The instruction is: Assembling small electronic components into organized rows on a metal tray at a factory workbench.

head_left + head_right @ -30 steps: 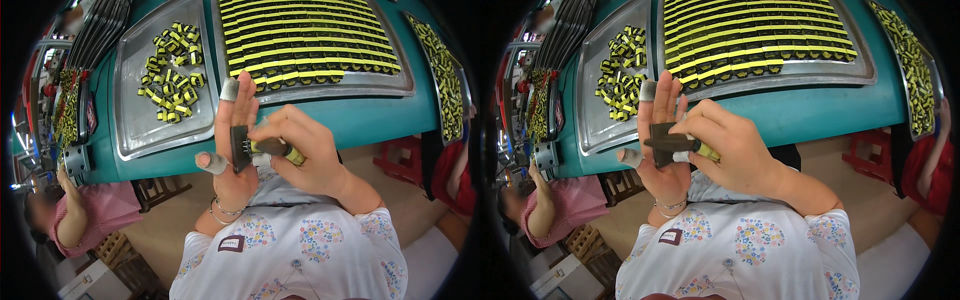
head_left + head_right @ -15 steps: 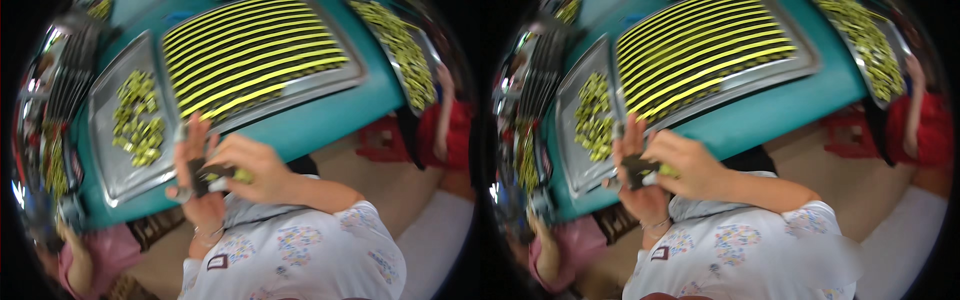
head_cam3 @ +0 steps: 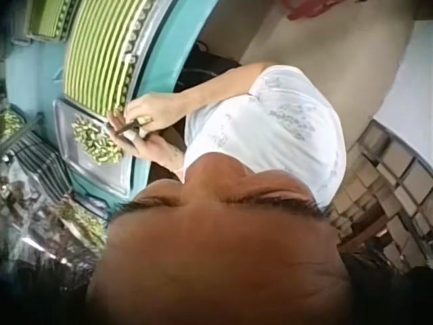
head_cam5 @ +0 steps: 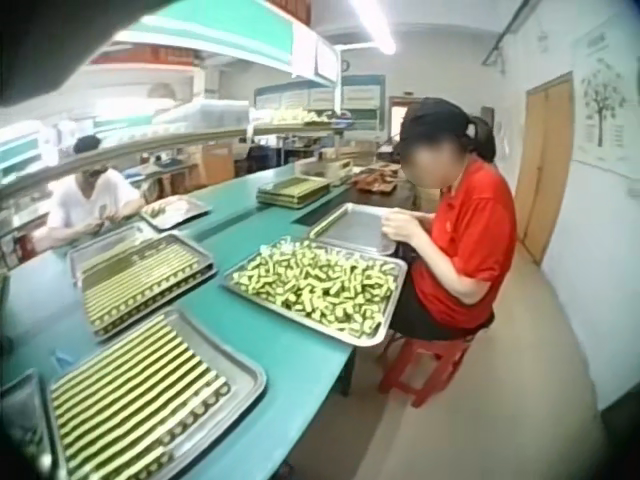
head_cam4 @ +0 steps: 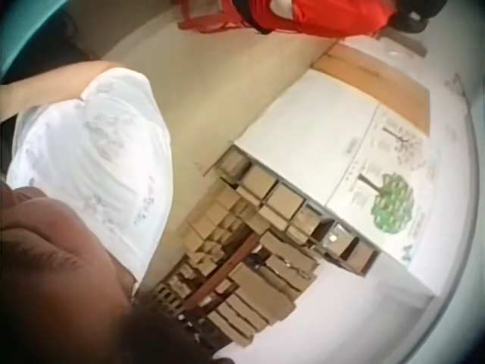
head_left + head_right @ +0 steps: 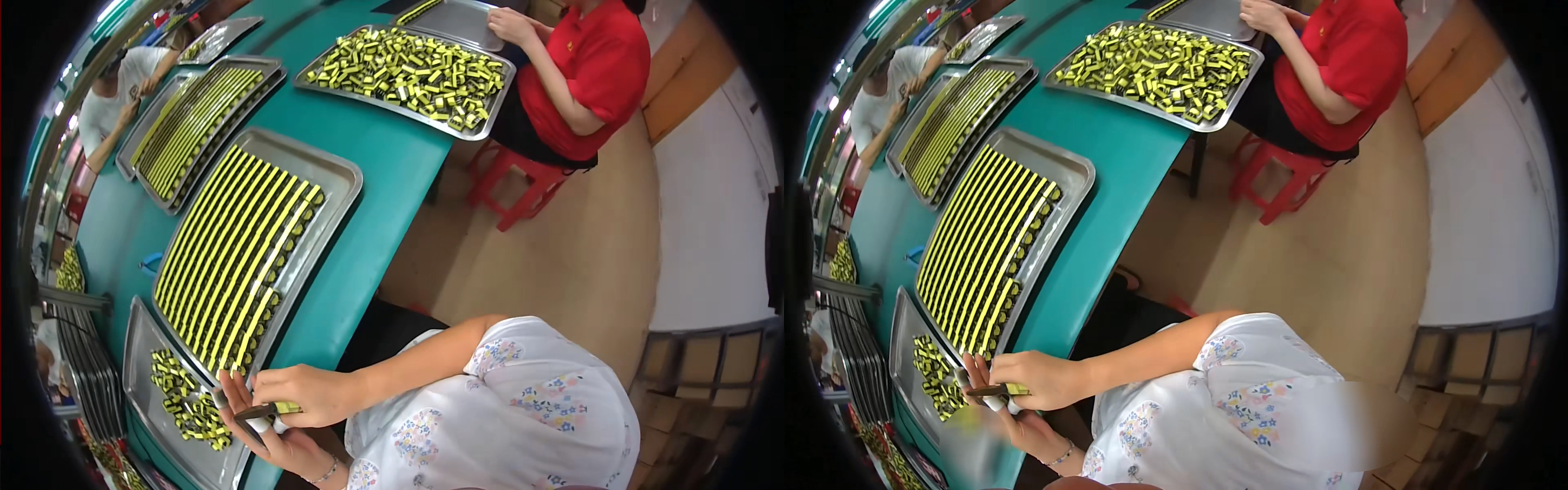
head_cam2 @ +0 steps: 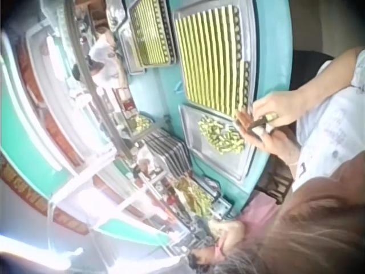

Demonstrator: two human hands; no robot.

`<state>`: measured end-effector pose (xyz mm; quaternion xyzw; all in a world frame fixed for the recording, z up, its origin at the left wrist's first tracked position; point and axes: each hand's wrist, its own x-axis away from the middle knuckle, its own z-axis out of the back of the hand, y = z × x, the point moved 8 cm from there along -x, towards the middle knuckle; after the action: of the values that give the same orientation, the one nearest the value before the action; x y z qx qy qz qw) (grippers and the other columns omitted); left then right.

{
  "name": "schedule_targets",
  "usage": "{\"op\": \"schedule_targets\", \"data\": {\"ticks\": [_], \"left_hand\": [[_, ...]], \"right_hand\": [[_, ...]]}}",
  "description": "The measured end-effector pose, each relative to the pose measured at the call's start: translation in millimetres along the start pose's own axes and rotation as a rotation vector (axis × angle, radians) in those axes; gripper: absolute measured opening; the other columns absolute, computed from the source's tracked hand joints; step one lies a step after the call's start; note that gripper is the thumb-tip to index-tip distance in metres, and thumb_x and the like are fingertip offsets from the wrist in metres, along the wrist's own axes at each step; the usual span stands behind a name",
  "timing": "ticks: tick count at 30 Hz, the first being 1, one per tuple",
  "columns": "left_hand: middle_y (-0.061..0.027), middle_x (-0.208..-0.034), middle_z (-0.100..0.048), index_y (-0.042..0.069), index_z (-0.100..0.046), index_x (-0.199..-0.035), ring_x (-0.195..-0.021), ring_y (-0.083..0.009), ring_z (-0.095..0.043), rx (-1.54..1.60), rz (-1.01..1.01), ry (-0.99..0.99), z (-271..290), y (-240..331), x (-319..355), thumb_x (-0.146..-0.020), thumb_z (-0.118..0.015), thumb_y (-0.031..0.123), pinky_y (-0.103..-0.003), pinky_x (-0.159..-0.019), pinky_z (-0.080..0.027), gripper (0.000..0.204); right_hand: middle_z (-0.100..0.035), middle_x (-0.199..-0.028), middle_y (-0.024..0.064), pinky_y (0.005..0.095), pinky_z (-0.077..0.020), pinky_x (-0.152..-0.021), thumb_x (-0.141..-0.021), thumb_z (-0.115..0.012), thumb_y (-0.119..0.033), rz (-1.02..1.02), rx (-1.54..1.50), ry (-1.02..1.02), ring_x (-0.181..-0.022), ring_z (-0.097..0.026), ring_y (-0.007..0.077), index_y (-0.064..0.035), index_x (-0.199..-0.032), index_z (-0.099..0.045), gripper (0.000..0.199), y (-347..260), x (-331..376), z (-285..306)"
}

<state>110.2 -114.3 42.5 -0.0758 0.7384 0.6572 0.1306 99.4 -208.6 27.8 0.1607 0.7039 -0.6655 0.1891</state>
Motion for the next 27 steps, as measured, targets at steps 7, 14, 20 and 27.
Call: {"op": "schedule_targets", "data": {"ticks": [7,14,20,27], "left_hand": [[-0.0207,-0.138,-0.039,-0.004,-0.03,-0.136,-0.128,-0.0331,-0.038,0.001,-0.037,-0.029,-8,7,4,-0.093,-0.039,0.018,-0.044,-0.107,-0.028,0.049],[-0.0202,-0.137,-0.04,-0.005,-0.034,-0.135,-0.128,-0.0302,-0.039,0.069,0.011,0.006,-14,8,5,-0.095,-0.031,0.023,-0.042,-0.108,-0.028,0.049],[-0.018,-0.139,-0.039,-0.005,-0.031,-0.137,-0.129,-0.0277,-0.038,0.155,0.024,0.0,-15,1,2,-0.092,-0.028,0.023,-0.04,-0.11,-0.026,0.053],[-0.0161,-0.142,-0.035,-0.001,-0.029,-0.139,-0.132,-0.0268,-0.033,0.14,0.074,-0.017,-22,-11,-7,-0.093,-0.027,0.026,-0.04,-0.111,-0.023,0.053]], "right_hand": [[-0.053,-0.091,0.0155,0.0405,-0.0457,-0.071,-0.067,-0.061,0.0,0.015,-0.016,0.02,-0.084,-0.056,0.0344,-0.0004,-0.101,-0.057,0.035,-2,4,4],[-0.053,-0.092,0.0156,0.0403,-0.0459,-0.072,-0.067,-0.061,0.001,0.033,-0.05,0.025,-0.087,-0.056,0.0338,-0.0003,-0.101,-0.057,0.034,-2,5,4],[-0.052,-0.101,0.0133,0.0384,-0.0465,-0.08,-0.071,-0.061,0.002,-0.011,-0.068,-0.012,-0.095,-0.055,0.0318,-0.0016,-0.105,-0.055,0.034,0,6,10],[-0.055,-0.098,0.0156,0.038,-0.0461,-0.08,-0.068,-0.059,0.004,-0.043,-0.141,0.031,-0.095,-0.056,0.0327,0.0016,-0.101,-0.057,0.033,1,1,25]]}}
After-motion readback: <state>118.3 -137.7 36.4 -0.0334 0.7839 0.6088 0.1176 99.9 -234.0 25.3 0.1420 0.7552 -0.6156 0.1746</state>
